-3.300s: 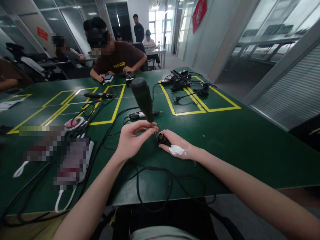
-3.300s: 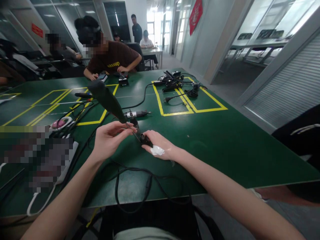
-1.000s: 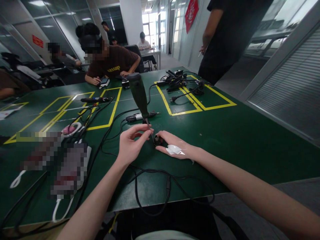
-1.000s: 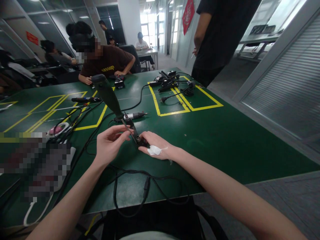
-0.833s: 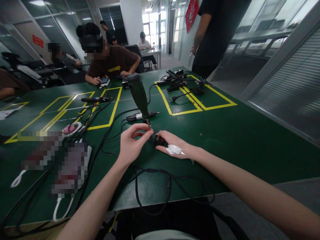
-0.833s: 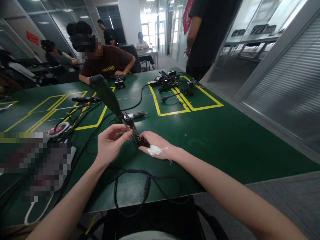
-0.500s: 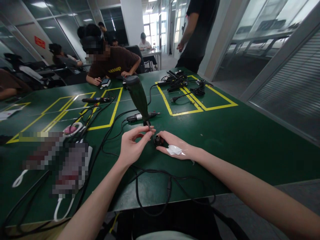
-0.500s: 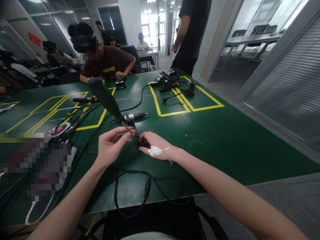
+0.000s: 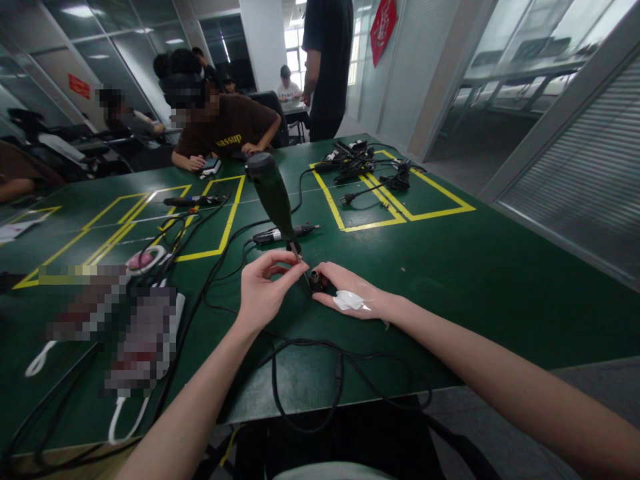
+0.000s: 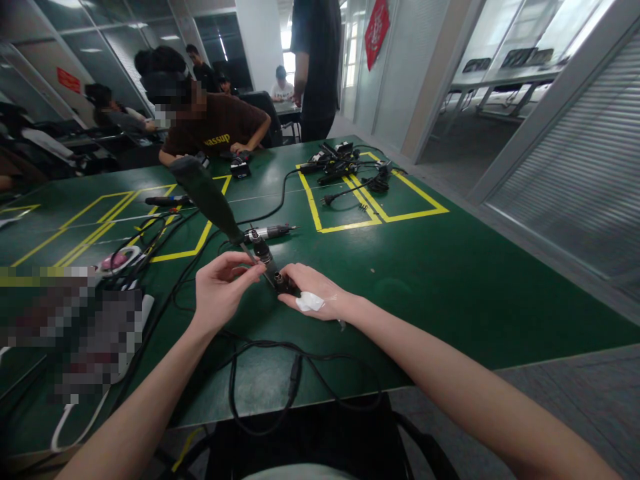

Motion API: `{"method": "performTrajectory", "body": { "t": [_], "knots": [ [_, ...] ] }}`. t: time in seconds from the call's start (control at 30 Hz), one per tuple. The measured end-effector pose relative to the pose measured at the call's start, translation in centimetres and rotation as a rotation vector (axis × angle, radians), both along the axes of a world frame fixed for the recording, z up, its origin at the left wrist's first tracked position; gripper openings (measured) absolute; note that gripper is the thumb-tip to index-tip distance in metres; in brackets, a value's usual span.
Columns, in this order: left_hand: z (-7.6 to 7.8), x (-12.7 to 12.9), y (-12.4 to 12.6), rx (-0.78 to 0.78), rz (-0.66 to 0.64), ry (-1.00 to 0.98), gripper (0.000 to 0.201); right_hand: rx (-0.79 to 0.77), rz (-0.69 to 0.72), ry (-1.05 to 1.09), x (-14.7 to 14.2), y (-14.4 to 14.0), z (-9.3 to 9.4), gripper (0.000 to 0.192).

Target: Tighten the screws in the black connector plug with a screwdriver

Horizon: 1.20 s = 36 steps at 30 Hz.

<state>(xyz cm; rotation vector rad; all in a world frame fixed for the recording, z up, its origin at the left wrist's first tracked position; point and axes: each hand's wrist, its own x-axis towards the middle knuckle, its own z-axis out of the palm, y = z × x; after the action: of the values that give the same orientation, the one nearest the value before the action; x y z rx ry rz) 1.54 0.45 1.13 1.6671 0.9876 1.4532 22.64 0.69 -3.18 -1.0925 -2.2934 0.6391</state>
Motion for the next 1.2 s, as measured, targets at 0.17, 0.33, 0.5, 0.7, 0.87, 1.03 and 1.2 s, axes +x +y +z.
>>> {"method": "performTrajectory", "body": {
  "t": [0.17, 0.33, 0.5, 0.7, 0.87, 1.03, 1.2],
  "knots": [
    [0.24, 0.02, -0.33, -0.026, -0.083, 0.034, 0.019, -0.001, 0.002, -0.008, -0.01, -0.01, 0.03, 0.024],
    [0.3, -0.05, -0.41, 0.031, -0.141, 0.079, 0.026, 0.001, 0.002, -0.011, 0.01, -0.02, 0.11, 0.022],
    [0.14, -0.07, -0.29, 0.099, -0.101, 0.094, 0.021, 0.0, -0.007, -0.011, 0.0, 0.07, -0.1, 0.027],
    [0.12, -0.05, -0.17, 0.145, -0.129, 0.135, 0.015, 0.02, 0.008, 0.004, 0.09, 0.12, -0.24, 0.026],
    [0.32, -0.04, -0.3, 0.129, -0.158, 0.153, 0.022, 0.009, -0.001, 0.006, 0.06, 0.05, -0.11, 0.025],
    [0.34, -0.05, -0.35, 0.122, -0.142, 0.152, 0.022, -0.008, -0.008, 0.003, 0.05, -0.06, 0.02, 0.025],
    [-0.1, 0.1, -0.17, 0.072, -0.095, 0.07, 0.01, -0.015, -0.019, -0.004, 0.12, -0.29, 0.18, 0.026]
  ]
}}
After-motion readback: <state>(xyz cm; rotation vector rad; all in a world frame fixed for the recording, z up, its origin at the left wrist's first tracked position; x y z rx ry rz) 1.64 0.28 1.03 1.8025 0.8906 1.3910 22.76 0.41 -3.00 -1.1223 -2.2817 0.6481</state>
